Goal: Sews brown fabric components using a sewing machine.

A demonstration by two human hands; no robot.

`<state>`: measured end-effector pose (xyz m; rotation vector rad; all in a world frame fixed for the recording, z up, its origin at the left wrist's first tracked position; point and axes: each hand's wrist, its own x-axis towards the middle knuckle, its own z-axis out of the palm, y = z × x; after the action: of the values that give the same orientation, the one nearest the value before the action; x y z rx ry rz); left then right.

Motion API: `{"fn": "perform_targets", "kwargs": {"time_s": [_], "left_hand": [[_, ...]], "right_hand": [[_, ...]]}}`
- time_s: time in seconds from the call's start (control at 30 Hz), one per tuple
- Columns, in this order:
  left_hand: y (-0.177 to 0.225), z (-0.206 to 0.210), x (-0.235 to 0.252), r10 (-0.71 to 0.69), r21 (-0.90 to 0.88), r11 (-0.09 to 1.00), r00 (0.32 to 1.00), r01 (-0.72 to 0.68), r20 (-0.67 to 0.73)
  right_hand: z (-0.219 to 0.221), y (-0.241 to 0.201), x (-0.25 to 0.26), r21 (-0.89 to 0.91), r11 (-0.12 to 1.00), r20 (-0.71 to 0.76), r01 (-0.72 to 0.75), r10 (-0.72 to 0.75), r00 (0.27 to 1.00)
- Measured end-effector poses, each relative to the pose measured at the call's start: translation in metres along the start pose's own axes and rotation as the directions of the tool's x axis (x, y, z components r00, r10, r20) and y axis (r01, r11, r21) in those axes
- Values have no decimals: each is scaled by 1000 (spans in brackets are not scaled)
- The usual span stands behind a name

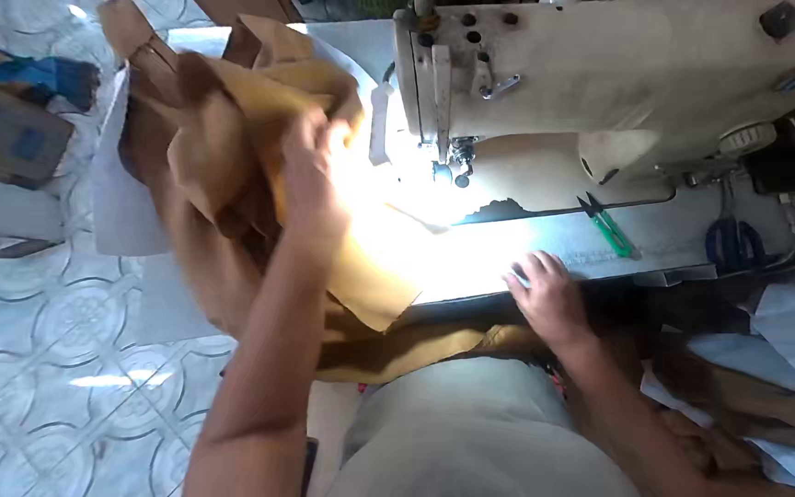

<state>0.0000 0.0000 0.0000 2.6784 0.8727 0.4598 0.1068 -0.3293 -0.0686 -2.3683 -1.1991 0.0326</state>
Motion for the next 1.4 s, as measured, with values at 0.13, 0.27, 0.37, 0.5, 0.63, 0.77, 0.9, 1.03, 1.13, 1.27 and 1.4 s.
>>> {"fn": "perform_targets", "kwargs": {"time_s": [0.13, 0.27, 0.37, 0.5, 0.63, 0.77, 0.9, 1.03, 1.13, 1.27, 1.4], "left_hand": [[-23, 57, -30, -32, 6, 999, 996, 32, 88], [6, 36, -41, -37, 56, 998, 996, 33, 84], [43, 22, -95, 146, -107, 985, 984, -135, 103], [28, 40, -169, 141, -127, 984, 982, -125, 129], [14, 39, -196, 72, -176, 983, 995, -57, 76], [18, 46, -200, 87, -144, 986, 996, -83, 24], [16, 51, -205, 81, -171, 982, 997, -80, -2], [17, 46, -206, 38, -251, 967, 999, -43, -23], [21, 46, -204, 22, -256, 966, 1000, -27, -22], [23, 46, -203, -31, -276, 961, 999, 26, -13], [24, 44, -203, -84, -310, 948, 996, 74, -20]], "right_hand": [[-52, 1, -12, -130, 972, 180, -196, 217, 959], [-26, -35, 20, 46, 946, -80, 322, -318, 945], [10, -58, 49, 203, 810, -77, 550, -547, 833], [35, -52, 60, 155, 856, 70, 493, -507, 859], [31, -51, 60, 234, 852, 103, 468, -500, 860], [26, -48, 59, 334, 852, 163, 404, -474, 866], [24, -45, 57, 387, 844, 175, 373, -464, 868], [24, -44, 56, 459, 813, 175, 357, -477, 862], [27, -45, 56, 468, 783, 167, 410, -534, 829], [32, -46, 52, 407, 784, 113, 468, -552, 826], [36, -47, 51, 394, 792, 75, 467, -534, 842]]}}
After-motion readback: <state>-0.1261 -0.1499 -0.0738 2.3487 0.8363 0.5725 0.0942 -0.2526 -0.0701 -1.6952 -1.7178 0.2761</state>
